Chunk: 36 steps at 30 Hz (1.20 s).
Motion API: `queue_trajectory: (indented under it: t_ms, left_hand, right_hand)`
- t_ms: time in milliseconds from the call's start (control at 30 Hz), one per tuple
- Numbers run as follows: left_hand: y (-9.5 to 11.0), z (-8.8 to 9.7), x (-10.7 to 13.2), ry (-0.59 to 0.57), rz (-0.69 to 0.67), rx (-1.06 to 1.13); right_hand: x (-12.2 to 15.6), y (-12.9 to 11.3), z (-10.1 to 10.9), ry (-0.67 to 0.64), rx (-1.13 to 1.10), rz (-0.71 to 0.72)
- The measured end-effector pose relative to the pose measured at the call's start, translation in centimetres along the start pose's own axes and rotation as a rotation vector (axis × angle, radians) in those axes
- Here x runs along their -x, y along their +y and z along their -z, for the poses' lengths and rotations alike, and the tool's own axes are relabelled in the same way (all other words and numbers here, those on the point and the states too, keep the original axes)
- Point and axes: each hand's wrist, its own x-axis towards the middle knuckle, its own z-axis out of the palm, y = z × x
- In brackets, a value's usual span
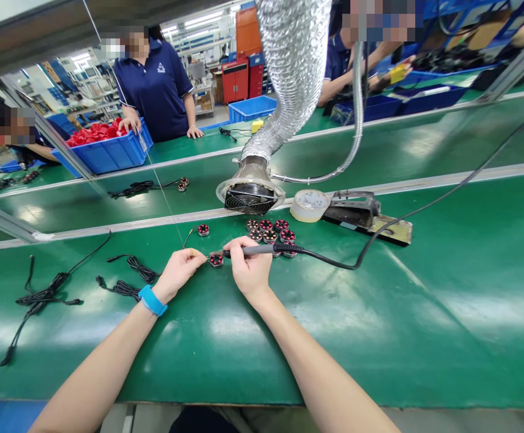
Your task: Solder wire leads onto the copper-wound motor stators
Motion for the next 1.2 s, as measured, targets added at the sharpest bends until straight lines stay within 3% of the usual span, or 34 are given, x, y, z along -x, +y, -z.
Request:
queue_trajectory:
  t_ms: [433,767,933,1200]
  left_hand:
    - [0.2,0.0,0.1,-0.007,0.012,0.017]
    - [-0.3,0.0,-0.1,-0.022,-0.004,0.053]
    - [-0.1,0.1,0.0,-0.039,-0.039,0.051]
    - [-0.5,0.1,-0.2,-0.028,-0.147,0.0]
  right_hand:
    - [0.1,-0.1,-0.3,-0.06,0.042,0.026]
    - [0.2,0.8,-0.7,-0.302,0.14,0.211]
    - [0.4,1.4,-1.0,-0.432,0.089,0.23]
    - [0.9,2.3,-1.7,-0.499,0.148,0.306]
